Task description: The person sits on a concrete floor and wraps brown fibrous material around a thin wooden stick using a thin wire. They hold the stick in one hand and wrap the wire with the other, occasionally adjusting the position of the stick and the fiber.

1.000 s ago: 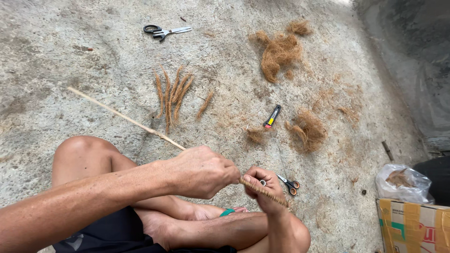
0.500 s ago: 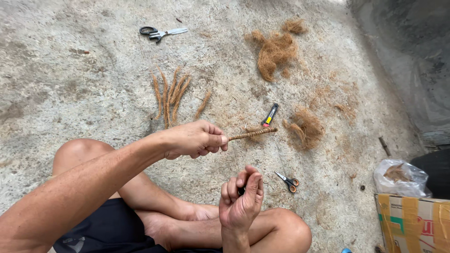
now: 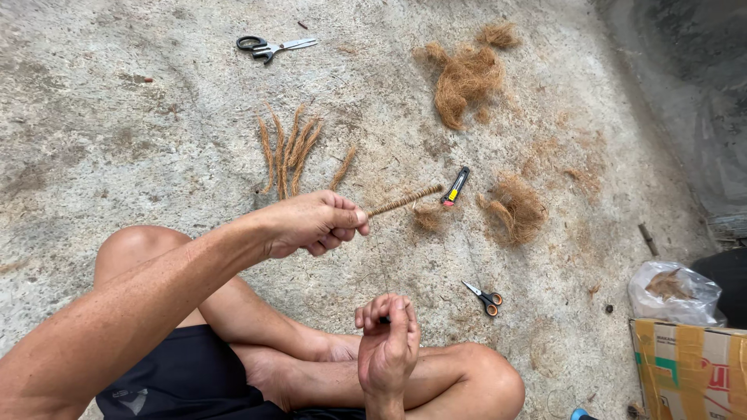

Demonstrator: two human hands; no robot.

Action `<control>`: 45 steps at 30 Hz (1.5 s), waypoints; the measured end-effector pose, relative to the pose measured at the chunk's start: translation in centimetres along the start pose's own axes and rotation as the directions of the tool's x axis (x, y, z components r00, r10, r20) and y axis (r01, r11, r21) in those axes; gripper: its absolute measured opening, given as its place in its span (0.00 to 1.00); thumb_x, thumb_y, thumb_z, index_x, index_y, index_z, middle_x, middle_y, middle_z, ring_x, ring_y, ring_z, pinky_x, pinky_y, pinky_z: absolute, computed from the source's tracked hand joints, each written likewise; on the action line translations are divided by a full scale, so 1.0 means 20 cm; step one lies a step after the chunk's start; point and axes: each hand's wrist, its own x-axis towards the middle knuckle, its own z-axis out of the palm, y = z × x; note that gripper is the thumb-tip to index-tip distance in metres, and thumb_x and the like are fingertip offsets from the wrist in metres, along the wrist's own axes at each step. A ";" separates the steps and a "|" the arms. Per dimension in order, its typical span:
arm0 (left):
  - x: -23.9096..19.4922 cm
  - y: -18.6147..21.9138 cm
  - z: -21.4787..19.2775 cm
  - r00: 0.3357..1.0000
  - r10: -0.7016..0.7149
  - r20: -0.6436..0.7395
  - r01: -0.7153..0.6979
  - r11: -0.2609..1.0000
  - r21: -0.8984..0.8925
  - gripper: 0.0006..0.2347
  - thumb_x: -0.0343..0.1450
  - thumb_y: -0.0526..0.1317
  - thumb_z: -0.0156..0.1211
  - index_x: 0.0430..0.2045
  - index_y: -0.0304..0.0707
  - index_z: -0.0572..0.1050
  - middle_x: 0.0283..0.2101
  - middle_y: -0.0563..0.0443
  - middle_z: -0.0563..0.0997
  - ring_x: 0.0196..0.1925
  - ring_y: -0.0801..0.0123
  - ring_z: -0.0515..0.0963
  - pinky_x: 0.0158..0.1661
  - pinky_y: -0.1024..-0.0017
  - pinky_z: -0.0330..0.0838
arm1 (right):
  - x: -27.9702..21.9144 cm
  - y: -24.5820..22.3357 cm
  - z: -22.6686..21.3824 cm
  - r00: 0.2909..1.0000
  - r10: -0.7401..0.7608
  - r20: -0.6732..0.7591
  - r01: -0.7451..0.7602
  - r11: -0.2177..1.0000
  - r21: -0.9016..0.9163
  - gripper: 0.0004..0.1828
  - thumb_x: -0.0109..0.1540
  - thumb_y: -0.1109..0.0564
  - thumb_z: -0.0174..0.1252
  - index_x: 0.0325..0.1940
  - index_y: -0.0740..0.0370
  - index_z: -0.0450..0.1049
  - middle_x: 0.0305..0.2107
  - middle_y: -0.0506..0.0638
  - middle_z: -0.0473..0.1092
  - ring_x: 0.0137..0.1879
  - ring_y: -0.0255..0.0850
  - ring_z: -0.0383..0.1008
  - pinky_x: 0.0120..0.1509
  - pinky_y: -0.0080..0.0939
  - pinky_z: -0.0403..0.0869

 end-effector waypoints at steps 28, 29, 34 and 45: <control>-0.09 -0.16 0.25 0.907 0.406 0.110 -0.207 0.203 0.957 0.10 0.66 0.31 0.54 0.36 0.40 0.81 0.27 0.42 0.84 0.25 0.56 0.84 0.26 0.56 0.76 | 0.30 -0.75 0.37 0.343 0.106 0.933 0.935 -0.139 -0.328 0.19 0.60 0.69 0.66 0.24 0.60 0.62 0.20 0.48 0.61 0.26 0.42 0.63 0.30 0.44 0.63; -0.10 -0.16 0.26 0.910 0.382 0.159 -0.242 0.180 0.953 0.10 0.66 0.31 0.54 0.37 0.40 0.81 0.27 0.42 0.83 0.25 0.56 0.84 0.26 0.56 0.77 | 0.35 -0.75 0.35 0.395 0.082 0.915 0.916 -0.108 -0.386 0.19 0.60 0.67 0.67 0.24 0.61 0.62 0.20 0.48 0.62 0.26 0.40 0.63 0.29 0.43 0.63; -0.20 -0.13 0.34 0.849 0.395 0.352 -0.446 0.178 0.877 0.07 0.70 0.40 0.56 0.32 0.35 0.78 0.27 0.41 0.83 0.27 0.51 0.84 0.28 0.54 0.76 | 0.62 -0.67 0.11 0.821 0.059 0.568 0.554 0.154 -0.818 0.26 0.60 0.62 0.70 0.19 0.59 0.58 0.16 0.46 0.63 0.22 0.34 0.61 0.24 0.36 0.61; -0.12 0.00 0.23 0.843 0.537 0.036 -0.281 0.382 0.881 0.11 0.77 0.41 0.48 0.29 0.34 0.74 0.26 0.39 0.82 0.28 0.49 0.82 0.29 0.51 0.72 | 0.11 -0.01 -0.13 0.863 0.499 -0.078 -0.501 0.866 -0.004 0.22 0.65 0.54 0.58 0.20 0.57 0.57 0.12 0.42 0.53 0.17 0.33 0.51 0.19 0.36 0.54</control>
